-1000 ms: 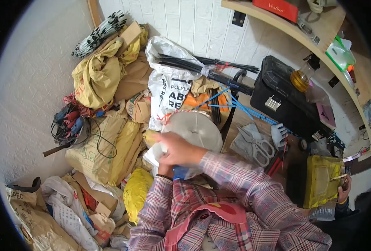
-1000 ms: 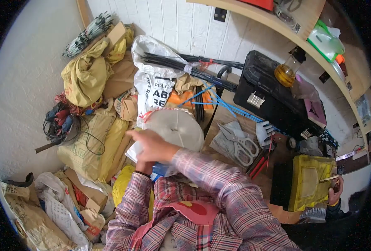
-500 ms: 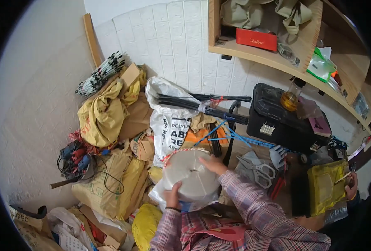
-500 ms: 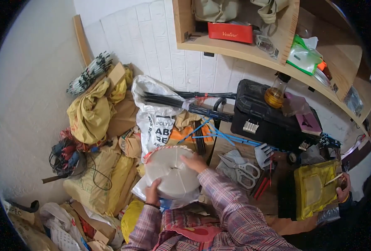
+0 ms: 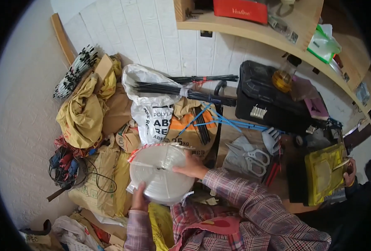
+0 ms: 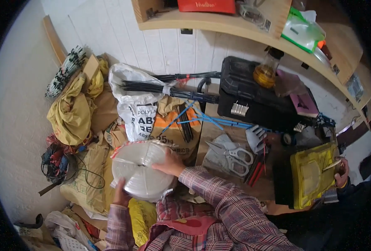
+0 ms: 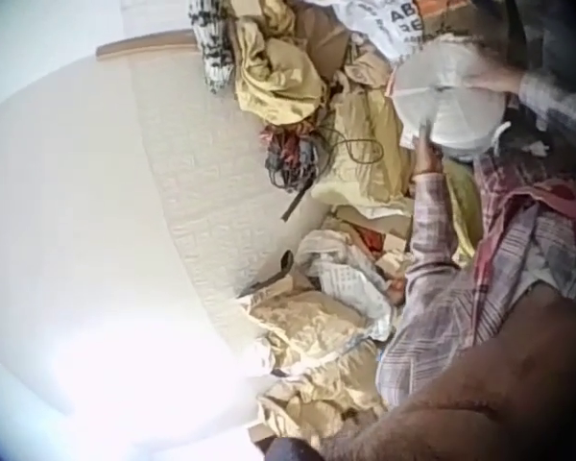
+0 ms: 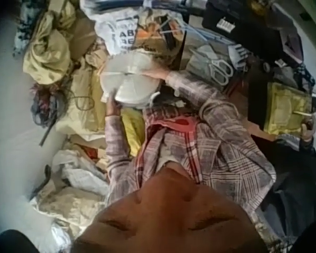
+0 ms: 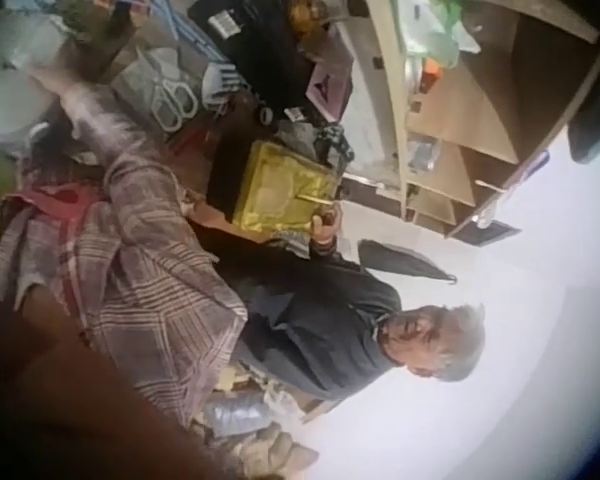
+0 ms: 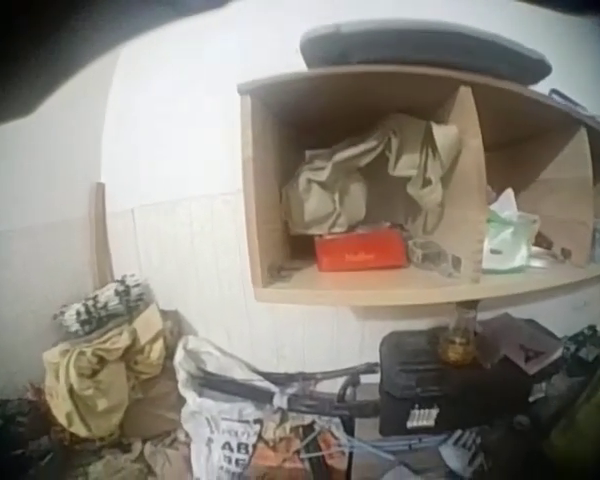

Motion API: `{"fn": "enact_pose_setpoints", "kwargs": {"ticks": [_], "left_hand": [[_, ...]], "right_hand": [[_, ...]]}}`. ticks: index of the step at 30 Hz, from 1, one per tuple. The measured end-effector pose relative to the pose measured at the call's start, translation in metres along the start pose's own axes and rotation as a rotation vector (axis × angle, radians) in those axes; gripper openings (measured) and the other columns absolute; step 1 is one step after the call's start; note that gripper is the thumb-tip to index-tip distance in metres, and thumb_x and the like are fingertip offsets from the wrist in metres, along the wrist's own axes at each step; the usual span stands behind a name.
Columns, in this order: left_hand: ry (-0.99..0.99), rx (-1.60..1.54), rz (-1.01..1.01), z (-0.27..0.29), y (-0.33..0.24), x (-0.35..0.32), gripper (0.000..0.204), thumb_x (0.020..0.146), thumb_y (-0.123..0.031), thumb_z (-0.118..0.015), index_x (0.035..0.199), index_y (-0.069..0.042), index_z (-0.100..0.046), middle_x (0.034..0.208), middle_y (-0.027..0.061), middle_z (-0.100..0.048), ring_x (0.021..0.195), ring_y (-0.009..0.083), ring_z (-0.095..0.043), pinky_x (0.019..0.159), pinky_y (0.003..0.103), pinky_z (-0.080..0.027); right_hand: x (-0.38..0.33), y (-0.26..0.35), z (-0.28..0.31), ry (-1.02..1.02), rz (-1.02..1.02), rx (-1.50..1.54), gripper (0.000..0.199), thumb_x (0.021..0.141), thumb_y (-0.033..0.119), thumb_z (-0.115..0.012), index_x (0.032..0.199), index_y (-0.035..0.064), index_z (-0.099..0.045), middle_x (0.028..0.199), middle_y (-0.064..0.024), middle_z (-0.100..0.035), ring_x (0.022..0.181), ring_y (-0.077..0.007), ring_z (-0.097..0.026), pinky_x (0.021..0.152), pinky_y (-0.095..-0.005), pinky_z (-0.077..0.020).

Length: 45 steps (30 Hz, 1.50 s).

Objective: Packing large white plastic strapping rolls into individual plastic bags.

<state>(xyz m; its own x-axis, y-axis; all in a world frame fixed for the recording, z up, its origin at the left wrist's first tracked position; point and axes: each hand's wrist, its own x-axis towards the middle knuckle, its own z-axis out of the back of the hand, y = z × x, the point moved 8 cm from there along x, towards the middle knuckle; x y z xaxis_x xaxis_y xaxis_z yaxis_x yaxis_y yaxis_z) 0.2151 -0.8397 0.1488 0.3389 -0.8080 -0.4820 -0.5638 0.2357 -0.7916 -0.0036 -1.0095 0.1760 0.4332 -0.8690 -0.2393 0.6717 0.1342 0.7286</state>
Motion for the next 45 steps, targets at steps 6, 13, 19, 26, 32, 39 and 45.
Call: {"fn": "enact_pose_setpoints", "kwargs": {"ticks": [6, 13, 19, 26, 32, 39, 45], "left_hand": [[-0.014, 0.048, -0.103, 0.007, 0.006, 0.029, 0.055, 0.086, -0.033, -0.06, 0.129, 0.0, -0.049, 0.118, 0.0133, -0.062, 0.108, 0.0256, -0.061, 0.093, 0.04, -0.049], [-0.02, 0.024, -0.07, 0.022, 0.004, 0.028, 0.05, 0.085, -0.031, -0.061, 0.123, 0.001, -0.054, 0.117, 0.0131, -0.062, 0.105, 0.0256, -0.062, 0.092, 0.039, -0.05], [-0.121, 0.221, 0.016, -0.002, -0.004, 0.014, 0.05, 0.085, -0.031, -0.062, 0.123, 0.001, -0.053, 0.115, 0.0134, -0.063, 0.104, 0.0255, -0.062, 0.091, 0.038, -0.05], [-0.057, 0.067, 0.065, -0.011, -0.037, -0.059, 0.053, 0.085, -0.03, -0.061, 0.126, 0.001, -0.049, 0.111, 0.0151, -0.065, 0.1, 0.0258, -0.064, 0.087, 0.038, -0.054], [-0.02, 0.252, 0.195, 0.013, -0.061, -0.046, 0.056, 0.084, -0.032, -0.06, 0.128, 0.002, -0.048, 0.116, 0.0181, -0.062, 0.101, 0.0291, -0.064, 0.087, 0.041, -0.054], [0.014, 0.227, 0.213, 0.056, -0.068, 0.02, 0.055, 0.082, -0.035, -0.063, 0.122, 0.001, -0.053, 0.11, 0.0143, -0.066, 0.097, 0.025, -0.065, 0.085, 0.035, -0.053], [-0.03, 0.152, 0.035, 0.083, -0.042, 0.033, 0.07, 0.081, -0.036, -0.062, 0.134, 0.005, -0.042, 0.124, 0.0216, -0.058, 0.111, 0.0316, -0.06, 0.098, 0.041, -0.048]], "right_hand": [[-0.014, -0.003, 0.013, -0.193, -0.032, 0.134, 0.099, 0.068, 0.049, -0.078, 0.139, -0.0029, -0.031, 0.128, -0.0266, -0.049, 0.121, -0.0391, -0.048, 0.102, -0.0452, -0.0383], [-0.064, 0.005, -0.015, 0.223, -0.303, 1.062, 0.078, 0.078, 0.039, -0.075, 0.135, 0.0033, -0.037, 0.133, -0.0165, -0.047, 0.121, -0.0282, -0.049, 0.099, -0.0438, -0.0418], [-0.059, -0.004, -0.019, 0.179, -0.309, 1.242, 0.067, 0.085, 0.031, -0.07, 0.136, 0.0053, -0.035, 0.128, -0.0106, -0.051, 0.115, -0.0219, -0.053, 0.093, -0.0402, -0.0478], [-0.132, -0.001, -0.018, 0.176, -0.324, 1.151, 0.057, 0.084, 0.029, -0.072, 0.122, -0.0037, -0.046, 0.118, -0.0146, -0.057, 0.107, -0.0194, -0.058, 0.091, -0.0353, -0.048], [-0.13, 0.006, -0.023, 0.294, -0.012, 0.725, 0.051, 0.089, 0.026, -0.068, 0.122, -0.0007, -0.039, 0.121, -0.0173, -0.053, 0.11, -0.0199, -0.054, 0.092, -0.0371, -0.0446], [-0.023, -0.015, -0.03, -0.023, -0.206, 0.552, 0.065, 0.089, 0.04, -0.063, 0.128, -0.0071, -0.043, 0.118, -0.0229, -0.058, 0.11, -0.0322, -0.057, 0.092, -0.037, -0.0452], [0.054, -0.02, -0.07, 0.206, -0.299, 0.845, 0.067, 0.091, 0.043, -0.058, 0.137, -0.0029, -0.039, 0.124, -0.017, -0.058, 0.111, -0.0264, -0.058, 0.094, -0.0333, -0.0449]]}}
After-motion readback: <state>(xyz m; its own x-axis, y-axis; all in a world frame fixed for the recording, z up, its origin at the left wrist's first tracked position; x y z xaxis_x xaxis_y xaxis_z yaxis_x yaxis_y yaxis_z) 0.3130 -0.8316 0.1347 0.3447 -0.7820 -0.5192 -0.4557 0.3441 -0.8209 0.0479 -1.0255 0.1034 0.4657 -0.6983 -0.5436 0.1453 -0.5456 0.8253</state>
